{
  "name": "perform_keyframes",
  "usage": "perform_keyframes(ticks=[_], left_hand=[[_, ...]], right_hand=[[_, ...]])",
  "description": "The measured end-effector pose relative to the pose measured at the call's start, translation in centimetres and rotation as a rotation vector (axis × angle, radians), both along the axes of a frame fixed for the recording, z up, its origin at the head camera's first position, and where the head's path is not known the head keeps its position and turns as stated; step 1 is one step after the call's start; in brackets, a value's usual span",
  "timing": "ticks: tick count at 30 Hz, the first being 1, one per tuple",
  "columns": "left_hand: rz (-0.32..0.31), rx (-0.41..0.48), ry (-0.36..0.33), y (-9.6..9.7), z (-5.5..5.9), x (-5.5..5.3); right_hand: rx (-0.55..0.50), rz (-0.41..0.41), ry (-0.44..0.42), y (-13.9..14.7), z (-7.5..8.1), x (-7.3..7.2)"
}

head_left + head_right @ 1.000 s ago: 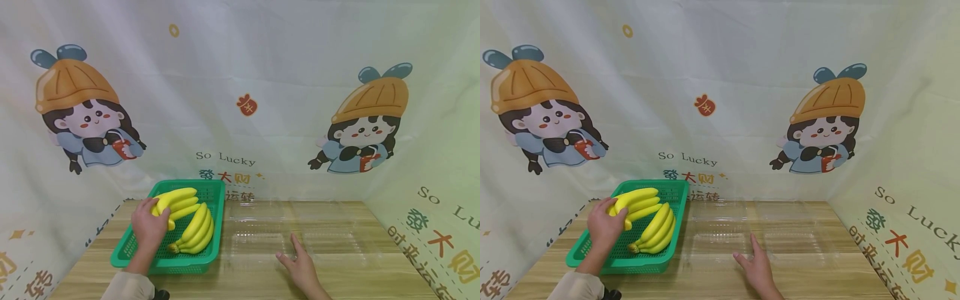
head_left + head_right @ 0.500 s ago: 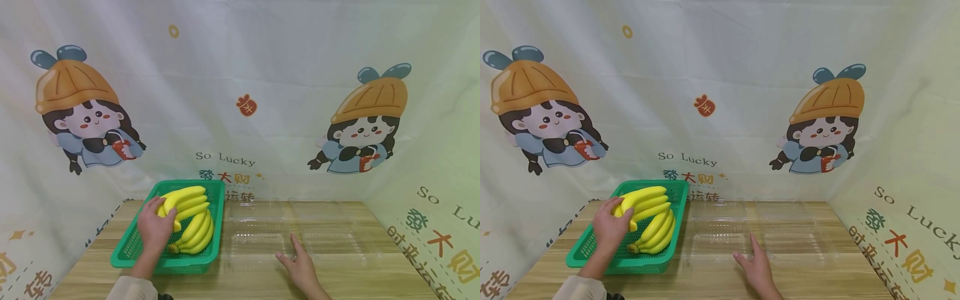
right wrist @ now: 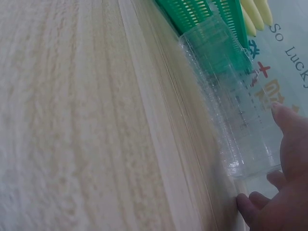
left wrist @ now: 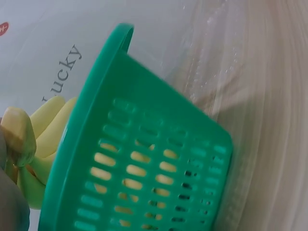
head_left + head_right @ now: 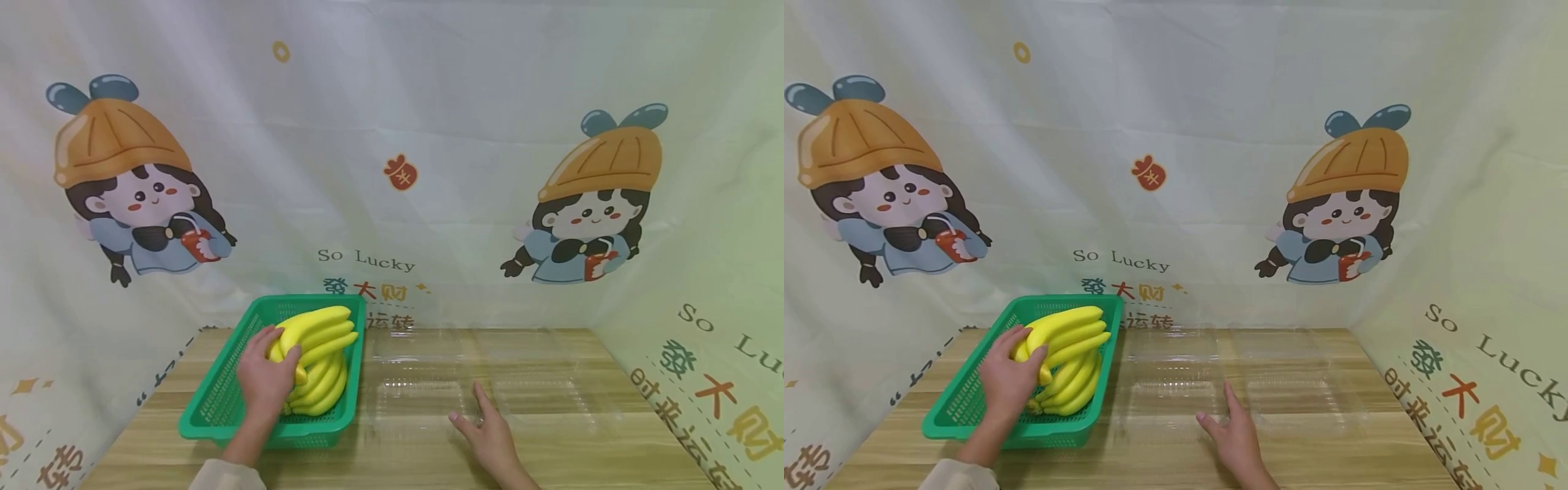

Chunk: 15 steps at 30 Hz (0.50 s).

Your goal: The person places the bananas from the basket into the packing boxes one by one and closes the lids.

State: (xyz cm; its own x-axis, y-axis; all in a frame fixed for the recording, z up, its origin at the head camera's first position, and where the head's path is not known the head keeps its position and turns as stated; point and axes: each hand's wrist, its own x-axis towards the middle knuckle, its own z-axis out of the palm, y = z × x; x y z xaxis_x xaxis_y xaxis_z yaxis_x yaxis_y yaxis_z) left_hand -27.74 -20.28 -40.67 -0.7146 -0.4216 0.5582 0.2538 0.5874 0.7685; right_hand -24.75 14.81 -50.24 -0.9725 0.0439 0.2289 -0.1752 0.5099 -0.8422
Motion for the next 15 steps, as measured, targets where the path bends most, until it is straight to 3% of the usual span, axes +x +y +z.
perform_keyframes(ticks=[7,15], left_hand=[[-0.037,0.011,0.054,1.5,-0.2,0.0],[-0.063,0.026,0.040,2.7,-0.2,0.3]], right_hand=[[-0.012,-0.003,-0.005,0.0,-0.2,-0.1],[-0.008,-0.005,0.007,-0.1,-0.1,0.0]])
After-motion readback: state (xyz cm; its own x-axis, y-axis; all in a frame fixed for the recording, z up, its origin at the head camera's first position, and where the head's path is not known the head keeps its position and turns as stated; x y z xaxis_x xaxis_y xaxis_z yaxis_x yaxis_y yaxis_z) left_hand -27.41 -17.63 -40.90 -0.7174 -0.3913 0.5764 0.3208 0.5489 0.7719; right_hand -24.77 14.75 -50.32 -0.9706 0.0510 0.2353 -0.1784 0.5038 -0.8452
